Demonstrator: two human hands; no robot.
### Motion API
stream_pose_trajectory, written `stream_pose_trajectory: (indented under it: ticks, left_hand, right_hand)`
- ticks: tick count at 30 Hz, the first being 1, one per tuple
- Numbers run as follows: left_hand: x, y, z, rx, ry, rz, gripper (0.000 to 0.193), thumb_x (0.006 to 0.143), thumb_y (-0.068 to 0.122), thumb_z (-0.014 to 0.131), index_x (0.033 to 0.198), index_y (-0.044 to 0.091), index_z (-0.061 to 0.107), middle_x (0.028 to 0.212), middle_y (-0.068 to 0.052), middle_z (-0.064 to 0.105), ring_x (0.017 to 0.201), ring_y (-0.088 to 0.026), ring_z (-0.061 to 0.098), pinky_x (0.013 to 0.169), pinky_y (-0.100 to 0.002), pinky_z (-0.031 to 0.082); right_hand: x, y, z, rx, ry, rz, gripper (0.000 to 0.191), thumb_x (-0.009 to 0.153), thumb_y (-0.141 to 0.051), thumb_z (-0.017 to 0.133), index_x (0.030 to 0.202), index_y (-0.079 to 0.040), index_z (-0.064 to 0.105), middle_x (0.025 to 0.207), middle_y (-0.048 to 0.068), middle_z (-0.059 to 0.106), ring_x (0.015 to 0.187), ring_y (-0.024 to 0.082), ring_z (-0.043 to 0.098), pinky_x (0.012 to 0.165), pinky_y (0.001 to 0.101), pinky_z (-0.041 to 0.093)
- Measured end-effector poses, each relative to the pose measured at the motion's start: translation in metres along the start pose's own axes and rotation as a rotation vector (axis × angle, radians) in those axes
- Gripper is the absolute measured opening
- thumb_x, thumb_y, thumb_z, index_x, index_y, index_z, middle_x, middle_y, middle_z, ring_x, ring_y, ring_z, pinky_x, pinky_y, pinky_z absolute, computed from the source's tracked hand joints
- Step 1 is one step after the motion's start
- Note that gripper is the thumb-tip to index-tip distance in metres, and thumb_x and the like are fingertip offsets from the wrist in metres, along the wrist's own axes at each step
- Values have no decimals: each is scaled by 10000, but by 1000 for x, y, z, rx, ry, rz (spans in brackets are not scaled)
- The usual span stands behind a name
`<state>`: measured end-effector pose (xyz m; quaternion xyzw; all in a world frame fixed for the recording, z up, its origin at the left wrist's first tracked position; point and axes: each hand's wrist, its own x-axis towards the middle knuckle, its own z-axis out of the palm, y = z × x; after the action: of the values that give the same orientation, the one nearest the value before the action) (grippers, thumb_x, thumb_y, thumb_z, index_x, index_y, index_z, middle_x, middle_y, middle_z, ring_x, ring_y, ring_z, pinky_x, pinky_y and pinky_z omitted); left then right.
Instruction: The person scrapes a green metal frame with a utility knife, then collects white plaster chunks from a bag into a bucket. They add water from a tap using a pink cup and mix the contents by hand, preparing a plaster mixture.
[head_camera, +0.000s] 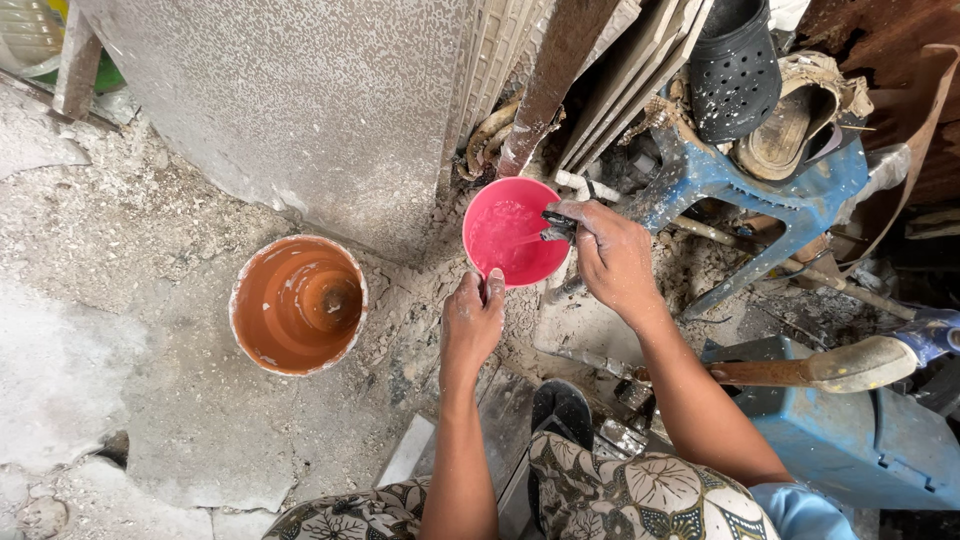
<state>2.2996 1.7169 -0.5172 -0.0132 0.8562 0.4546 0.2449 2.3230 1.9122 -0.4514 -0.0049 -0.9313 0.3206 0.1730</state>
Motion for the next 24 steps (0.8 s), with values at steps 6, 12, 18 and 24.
stream_pose_trajectory:
  ticks: [6, 12, 18, 24]
  left_hand:
    - [5, -2, 3, -9, -21, -38, 435, 1032, 411, 512, 962, -2, 630, 780, -213, 706, 714, -367, 702, 706, -519, 513]
    - [6, -2, 3, -10, 5, -15, 449, 1026, 429, 506, 1012, 1, 639, 831, -228, 711, 759, -384, 705, 723, -523, 516]
    - [7, -2, 4, -4, 15, -2, 456, 1030, 428, 508, 1000, -6, 642, 859, -229, 715, 775, -398, 700, 728, -530, 512]
    - [7, -1, 4, -13, 17, -7, 416, 1020, 394, 520, 1003, 1, 653, 853, -216, 725, 764, -385, 716, 720, -523, 524]
  right_hand:
    - [2, 2, 3, -8, -14, 46, 384, 907, 17, 469, 1194, -82, 704, 842, 156, 621, 703, 348, 629, 671, 451, 509]
    - [2, 2, 2, 11, 3, -1, 375, 906, 26, 465, 1187, -76, 690, 900, 151, 650, 735, 352, 640, 687, 449, 516]
    - [3, 2, 1, 8, -1, 21, 365, 913, 24, 470, 1182, -73, 698, 958, 154, 685, 762, 355, 655, 699, 442, 521]
    - [4, 3, 0, 24, 8, -20, 357, 913, 17, 470, 1175, -71, 696, 1062, 149, 722, 867, 358, 697, 777, 434, 551]
